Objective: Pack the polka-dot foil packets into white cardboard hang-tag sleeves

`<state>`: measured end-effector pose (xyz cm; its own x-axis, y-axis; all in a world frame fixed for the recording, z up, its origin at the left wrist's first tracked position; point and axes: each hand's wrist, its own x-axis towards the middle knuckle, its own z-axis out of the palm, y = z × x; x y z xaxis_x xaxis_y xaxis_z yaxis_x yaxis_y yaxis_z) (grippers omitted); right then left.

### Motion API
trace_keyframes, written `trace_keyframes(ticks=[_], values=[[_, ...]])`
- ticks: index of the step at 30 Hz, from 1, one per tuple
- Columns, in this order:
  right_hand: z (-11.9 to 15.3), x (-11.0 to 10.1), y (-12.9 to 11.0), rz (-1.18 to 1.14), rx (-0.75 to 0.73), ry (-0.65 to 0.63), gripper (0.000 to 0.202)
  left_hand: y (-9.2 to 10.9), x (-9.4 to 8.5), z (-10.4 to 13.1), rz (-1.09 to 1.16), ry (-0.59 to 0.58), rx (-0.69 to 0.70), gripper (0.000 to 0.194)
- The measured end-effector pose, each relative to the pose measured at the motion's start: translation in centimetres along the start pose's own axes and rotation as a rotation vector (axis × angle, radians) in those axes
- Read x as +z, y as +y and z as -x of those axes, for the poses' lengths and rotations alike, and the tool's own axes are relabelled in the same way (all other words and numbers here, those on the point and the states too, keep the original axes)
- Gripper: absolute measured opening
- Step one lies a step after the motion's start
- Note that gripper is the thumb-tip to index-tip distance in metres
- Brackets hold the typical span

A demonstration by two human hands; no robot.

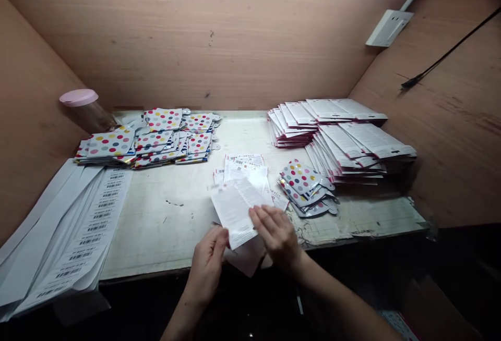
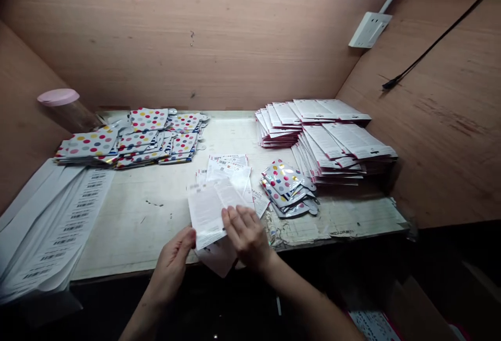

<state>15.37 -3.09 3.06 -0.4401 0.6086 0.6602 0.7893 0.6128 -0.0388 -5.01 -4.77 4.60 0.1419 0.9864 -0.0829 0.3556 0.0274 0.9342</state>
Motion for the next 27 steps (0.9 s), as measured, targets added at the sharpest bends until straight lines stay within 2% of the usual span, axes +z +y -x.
trace_keyframes(ticks=[2, 4, 5, 8, 10, 11, 12, 14, 16, 18, 20, 22, 24, 27], values=[[-2.7, -1.2, 4.5, 0.049, -0.008, 0.136, 0.041, -0.5, 0.4, -0.7, -0.137, 0.163, 0.023, 0.046], [-5.5, -2.5, 10.8, 0.156, 0.051, 0.215, 0.038, -1.7, 1.3, -1.8, -0.375, 0.328, 0.02, 0.061], [-6.8, -3.1, 14.3, 0.229, 0.095, 0.237, 0.035, -2.4, 1.9, -2.5, -0.48, 0.369, 0.022, 0.069], [-9.7, -4.9, 23.9, 0.376, 0.328, 0.152, 0.035, -3.8, 3.7, -4.4, -0.676, 0.402, 0.053, 0.08], [-10.6, -5.7, 27.7, 0.44, 0.468, 0.101, 0.04, -3.9, 4.5, -5.3, -0.745, 0.403, 0.058, 0.082], [-10.7, -5.9, 28.4, 0.451, 0.517, 0.084, 0.046, -3.8, 4.6, -5.7, -0.772, 0.403, 0.05, 0.083], [-10.5, -6.0, 28.2, 0.439, 0.552, 0.07, 0.053, -3.5, 4.7, -5.9, -0.797, 0.403, 0.035, 0.085], [-9.4, -5.6, 25.2, 0.31, 0.577, 0.033, 0.057, -2.9, 4.5, -6.3, -0.839, 0.418, -0.01, 0.087], [-7.4, -4.6, 19.6, 0.03, 0.558, -0.017, 0.045, -2.3, 4.1, -6.6, -0.83, 0.461, -0.055, 0.085], [-4.8, -3.3, 12.7, -0.356, 0.564, -0.047, 0.033, -1.8, 3.4, -6.6, -0.658, 0.498, -0.059, 0.07], [-2.4, -2.1, 6.1, -0.818, 0.723, -0.132, 0.023, -1.4, 2.7, -6.4, -0.422, 0.49, -0.033, 0.047], [-0.8, -1.2, 0.9, -1.392, 1.019, -0.237, 0.031, -1.1, 2.3, -5.8, -0.149, 0.431, -0.015, 0.03], [-0.4, -0.6, -2.3, -1.79, 1.267, -0.158, 0.038, -0.8, 2.2, -4.9, 0.091, 0.383, -0.019, 0.028], [-1.2, -0.2, -4.2, -2.054, 1.468, 0.141, 0.04, -0.4, 2.7, -3.3, 0.324, 0.31, -0.023, 0.037]])
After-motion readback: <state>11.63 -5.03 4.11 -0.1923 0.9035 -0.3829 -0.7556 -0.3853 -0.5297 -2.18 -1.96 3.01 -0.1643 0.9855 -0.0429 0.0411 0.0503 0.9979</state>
